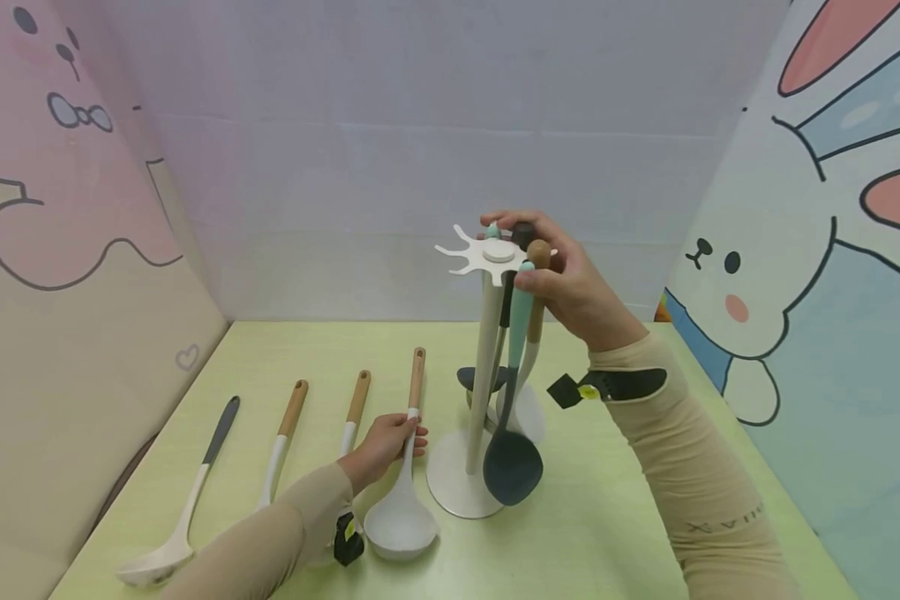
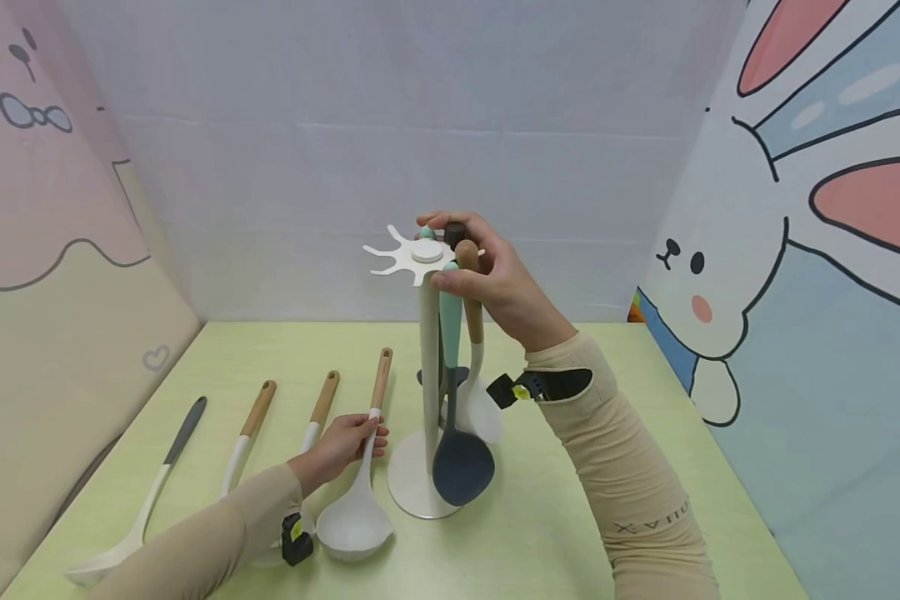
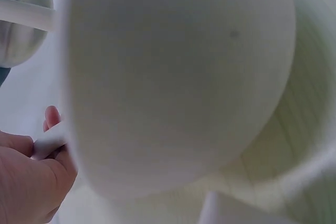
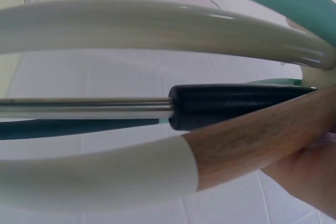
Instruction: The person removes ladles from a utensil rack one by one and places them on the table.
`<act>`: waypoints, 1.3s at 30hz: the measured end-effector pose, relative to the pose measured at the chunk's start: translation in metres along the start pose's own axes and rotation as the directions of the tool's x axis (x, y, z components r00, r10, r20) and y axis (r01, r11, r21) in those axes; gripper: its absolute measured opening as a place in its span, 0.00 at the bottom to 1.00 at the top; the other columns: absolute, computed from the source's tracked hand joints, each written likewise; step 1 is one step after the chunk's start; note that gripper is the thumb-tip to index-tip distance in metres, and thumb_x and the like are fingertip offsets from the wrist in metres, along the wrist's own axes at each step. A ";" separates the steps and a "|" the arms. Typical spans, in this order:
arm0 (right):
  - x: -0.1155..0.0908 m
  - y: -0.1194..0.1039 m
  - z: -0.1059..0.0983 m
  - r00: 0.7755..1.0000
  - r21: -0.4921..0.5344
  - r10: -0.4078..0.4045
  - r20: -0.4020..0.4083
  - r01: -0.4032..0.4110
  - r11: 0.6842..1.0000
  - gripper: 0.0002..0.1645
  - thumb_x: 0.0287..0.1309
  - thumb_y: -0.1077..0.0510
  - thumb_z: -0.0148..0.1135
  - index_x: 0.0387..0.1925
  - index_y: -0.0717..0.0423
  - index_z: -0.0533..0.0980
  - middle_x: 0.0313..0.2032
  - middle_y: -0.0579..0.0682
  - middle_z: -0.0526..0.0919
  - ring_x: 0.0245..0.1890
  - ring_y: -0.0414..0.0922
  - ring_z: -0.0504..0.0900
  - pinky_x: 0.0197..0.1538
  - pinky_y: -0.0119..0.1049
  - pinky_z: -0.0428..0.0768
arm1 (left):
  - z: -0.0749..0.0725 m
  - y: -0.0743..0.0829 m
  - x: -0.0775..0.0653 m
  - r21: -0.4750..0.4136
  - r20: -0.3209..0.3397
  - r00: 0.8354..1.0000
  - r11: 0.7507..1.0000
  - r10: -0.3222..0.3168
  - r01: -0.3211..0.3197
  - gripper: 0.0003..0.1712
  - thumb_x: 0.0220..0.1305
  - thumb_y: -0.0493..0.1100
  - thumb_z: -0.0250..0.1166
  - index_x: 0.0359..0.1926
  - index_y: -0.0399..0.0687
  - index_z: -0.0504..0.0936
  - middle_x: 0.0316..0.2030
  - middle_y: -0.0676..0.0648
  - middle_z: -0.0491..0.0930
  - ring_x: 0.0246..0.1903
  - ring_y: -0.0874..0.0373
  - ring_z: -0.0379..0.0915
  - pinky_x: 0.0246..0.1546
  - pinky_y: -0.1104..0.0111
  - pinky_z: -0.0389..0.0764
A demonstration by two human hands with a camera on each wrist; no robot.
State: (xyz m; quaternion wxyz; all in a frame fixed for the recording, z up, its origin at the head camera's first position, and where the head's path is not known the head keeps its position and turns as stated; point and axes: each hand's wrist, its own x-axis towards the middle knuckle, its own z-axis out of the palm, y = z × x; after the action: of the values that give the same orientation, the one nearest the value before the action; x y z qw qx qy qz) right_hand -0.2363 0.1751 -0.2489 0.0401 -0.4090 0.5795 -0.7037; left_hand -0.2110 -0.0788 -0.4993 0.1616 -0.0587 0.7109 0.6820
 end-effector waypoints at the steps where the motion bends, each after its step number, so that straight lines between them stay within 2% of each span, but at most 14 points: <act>1: 0.000 0.000 0.000 1.000 -0.008 0.000 0.000 0.000 1.000 0.37 0.47 0.41 0.78 0.56 0.48 0.73 0.67 0.53 0.65 0.60 0.46 0.71 0.55 0.35 0.73 | 0.000 0.000 0.000 0.002 0.000 1.000 1.000 -0.014 0.014 0.20 0.78 0.35 0.49 0.57 0.18 0.71 0.44 0.31 0.79 0.34 0.57 0.81 0.42 0.62 0.84; 5: 0.000 -0.001 0.000 1.000 -0.035 0.001 -0.004 -0.001 0.999 0.37 0.46 0.39 0.78 0.56 0.46 0.73 0.68 0.53 0.65 0.57 0.45 0.71 0.55 0.35 0.73 | -0.002 -0.001 0.002 0.000 -0.009 0.997 0.997 -0.074 0.074 0.20 0.78 0.37 0.49 0.56 0.18 0.71 0.43 0.32 0.80 0.32 0.58 0.80 0.41 0.64 0.84; 14: 0.000 0.002 0.000 1.000 0.032 -0.001 -0.007 0.002 0.999 0.37 0.47 0.44 0.79 0.56 0.49 0.73 0.67 0.54 0.65 0.63 0.48 0.70 0.56 0.34 0.73 | -0.004 -0.006 0.009 -0.053 -0.013 0.987 0.986 -0.158 0.157 0.22 0.79 0.37 0.47 0.59 0.17 0.68 0.40 0.37 0.80 0.31 0.60 0.78 0.39 0.68 0.84; 24: 0.000 0.001 0.000 1.000 0.027 -0.004 -0.016 0.004 1.000 0.37 0.46 0.44 0.80 0.55 0.49 0.73 0.67 0.54 0.65 0.61 0.48 0.71 0.56 0.33 0.73 | -0.001 -0.011 0.013 -0.063 -0.034 0.982 0.981 -0.184 0.182 0.19 0.78 0.37 0.49 0.55 0.20 0.71 0.36 0.39 0.81 0.29 0.60 0.78 0.36 0.68 0.84; 33: 0.000 0.001 -0.001 1.000 0.027 0.004 -0.018 -0.003 1.000 0.36 0.46 0.44 0.79 0.54 0.49 0.73 0.67 0.55 0.65 0.60 0.47 0.71 0.56 0.34 0.72 | -0.004 -0.009 0.011 -0.034 -0.021 0.984 0.984 -0.178 0.177 0.23 0.79 0.38 0.48 0.61 0.18 0.65 0.35 0.42 0.80 0.29 0.60 0.75 0.32 0.69 0.81; 36: 0.000 0.001 -0.001 1.000 0.019 0.004 -0.015 -0.004 1.000 0.36 0.46 0.43 0.79 0.55 0.48 0.73 0.67 0.54 0.65 0.60 0.46 0.70 0.56 0.34 0.72 | -0.006 -0.006 0.010 -0.036 0.004 0.985 0.985 -0.171 0.171 0.25 0.79 0.38 0.47 0.64 0.18 0.60 0.40 0.39 0.76 0.32 0.56 0.74 0.36 0.66 0.79; 37: 0.000 0.001 -0.001 1.000 0.017 0.004 -0.014 -0.004 1.000 0.37 0.46 0.43 0.79 0.55 0.48 0.73 0.67 0.54 0.65 0.60 0.46 0.70 0.55 0.34 0.72 | -0.007 -0.004 0.009 -0.036 0.016 0.985 0.985 -0.170 0.171 0.27 0.78 0.39 0.47 0.66 0.18 0.57 0.44 0.36 0.75 0.35 0.54 0.75 0.39 0.64 0.79; 39: 0.000 0.002 -0.001 1.000 0.015 0.003 -0.012 -0.002 1.000 0.37 0.46 0.42 0.79 0.55 0.48 0.73 0.67 0.54 0.65 0.60 0.46 0.71 0.55 0.34 0.73 | -0.009 -0.001 0.008 -0.033 0.041 0.984 0.985 -0.171 0.172 0.32 0.78 0.40 0.47 0.69 0.18 0.48 0.55 0.27 0.69 0.46 0.45 0.76 0.51 0.56 0.78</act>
State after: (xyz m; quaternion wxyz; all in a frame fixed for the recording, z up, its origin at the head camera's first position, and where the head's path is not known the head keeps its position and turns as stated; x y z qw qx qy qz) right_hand -0.2372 0.1753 -0.2503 0.0405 -0.4037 0.5751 -0.7103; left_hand -0.2195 -0.0866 -0.5023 0.2320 -0.1098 0.6875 0.6793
